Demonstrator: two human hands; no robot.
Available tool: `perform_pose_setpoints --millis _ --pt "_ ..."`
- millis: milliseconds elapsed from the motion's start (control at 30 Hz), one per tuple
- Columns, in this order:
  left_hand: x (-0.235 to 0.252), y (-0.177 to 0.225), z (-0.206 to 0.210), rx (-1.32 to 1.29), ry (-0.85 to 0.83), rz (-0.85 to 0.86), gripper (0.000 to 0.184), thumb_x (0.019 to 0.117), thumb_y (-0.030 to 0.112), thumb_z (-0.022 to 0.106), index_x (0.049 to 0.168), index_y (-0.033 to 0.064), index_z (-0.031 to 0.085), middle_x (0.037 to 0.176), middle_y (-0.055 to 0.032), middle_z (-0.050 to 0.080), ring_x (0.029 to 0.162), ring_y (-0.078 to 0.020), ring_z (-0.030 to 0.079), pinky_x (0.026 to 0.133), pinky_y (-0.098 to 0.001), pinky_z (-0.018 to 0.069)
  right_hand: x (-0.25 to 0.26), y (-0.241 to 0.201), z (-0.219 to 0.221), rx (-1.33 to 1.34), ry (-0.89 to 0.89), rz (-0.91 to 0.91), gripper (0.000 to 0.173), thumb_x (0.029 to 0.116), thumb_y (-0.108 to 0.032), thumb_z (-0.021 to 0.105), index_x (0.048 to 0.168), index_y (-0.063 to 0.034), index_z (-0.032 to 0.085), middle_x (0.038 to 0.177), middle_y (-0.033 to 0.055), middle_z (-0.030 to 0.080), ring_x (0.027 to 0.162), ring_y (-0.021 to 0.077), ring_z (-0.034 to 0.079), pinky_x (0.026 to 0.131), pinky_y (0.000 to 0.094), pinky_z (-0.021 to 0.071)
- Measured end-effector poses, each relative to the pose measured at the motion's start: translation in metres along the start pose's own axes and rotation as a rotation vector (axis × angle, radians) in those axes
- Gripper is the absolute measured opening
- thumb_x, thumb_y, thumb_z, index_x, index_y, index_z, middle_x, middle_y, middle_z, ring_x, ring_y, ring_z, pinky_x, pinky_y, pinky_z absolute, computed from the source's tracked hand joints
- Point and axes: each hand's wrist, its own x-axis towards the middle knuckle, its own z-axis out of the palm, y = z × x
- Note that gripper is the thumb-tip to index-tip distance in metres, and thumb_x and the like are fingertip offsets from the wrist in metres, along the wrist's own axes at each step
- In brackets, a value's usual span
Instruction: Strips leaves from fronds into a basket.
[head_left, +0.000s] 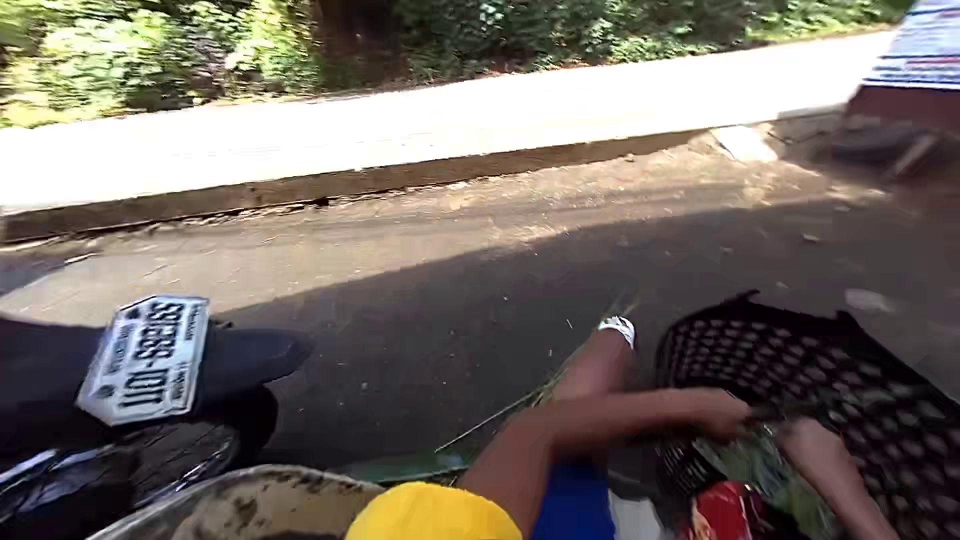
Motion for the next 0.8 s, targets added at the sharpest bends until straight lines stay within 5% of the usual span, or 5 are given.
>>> perform_pose_setpoints --millis 67,200,467,800 --pt "0.01 0.0 -0.007 -0.065 -0.147 0.029 0.039 0.1114 0.009 0.036 0.14 -0.0143 0.048 0.124 -0.0321 0.063 0.11 -0.036 0.067 0.101 -0.0479 0.0494 0.0 0.013 0.006 0.184 0.018 0.137 0.025 0.1005 -0.005 0.06 0.11 0.017 0.065 0.114 0.0386 0.064 0.112 0.0546 0.062 0.095 0.0645 0.0477" --pt "0.015 0.004 -0.005 -0.09 -0.211 -0.048 0.046 0.1147 0.019 0.019 0.148 -0.0071 0.038 0.123 -0.0247 0.061 0.097 -0.0213 0.063 0.092 -0.035 0.0493 -0.032 -0.023 -0.041 0.283 -0.162 0.324 0.04 0.1042 -0.007 0.05 0.137 0.0166 0.049 0.139 0.0366 0.052 0.132 0.0474 0.052 0.109 0.0571 0.0395" --pt "0.04 0.019 0.037 0.055 -0.08 -0.054 0.036 0.1104 0.007 0.036 0.133 -0.0142 0.053 0.133 -0.0343 0.057 0.129 -0.0441 0.056 0.11 -0.0548 0.0415 -0.048 -0.028 -0.027 0.417 -0.2 0.348 0.031 0.1052 -0.009 0.053 0.125 0.0149 0.058 0.128 0.0335 0.059 0.122 0.0437 0.057 0.103 0.0554 0.0431" --pt "0.042 0.026 0.041 0.167 -0.08 -0.088 0.043 0.1088 0.001 0.035 0.15 -0.0121 0.034 0.138 -0.0344 0.054 0.13 -0.0467 0.055 0.108 -0.0559 0.0434 -0.036 -0.02 -0.02 0.37 -0.24 0.395 0.029 0.1036 -0.009 0.056 0.12 0.0153 0.059 0.125 0.0334 0.059 0.119 0.0432 0.059 0.099 0.056 0.0453"
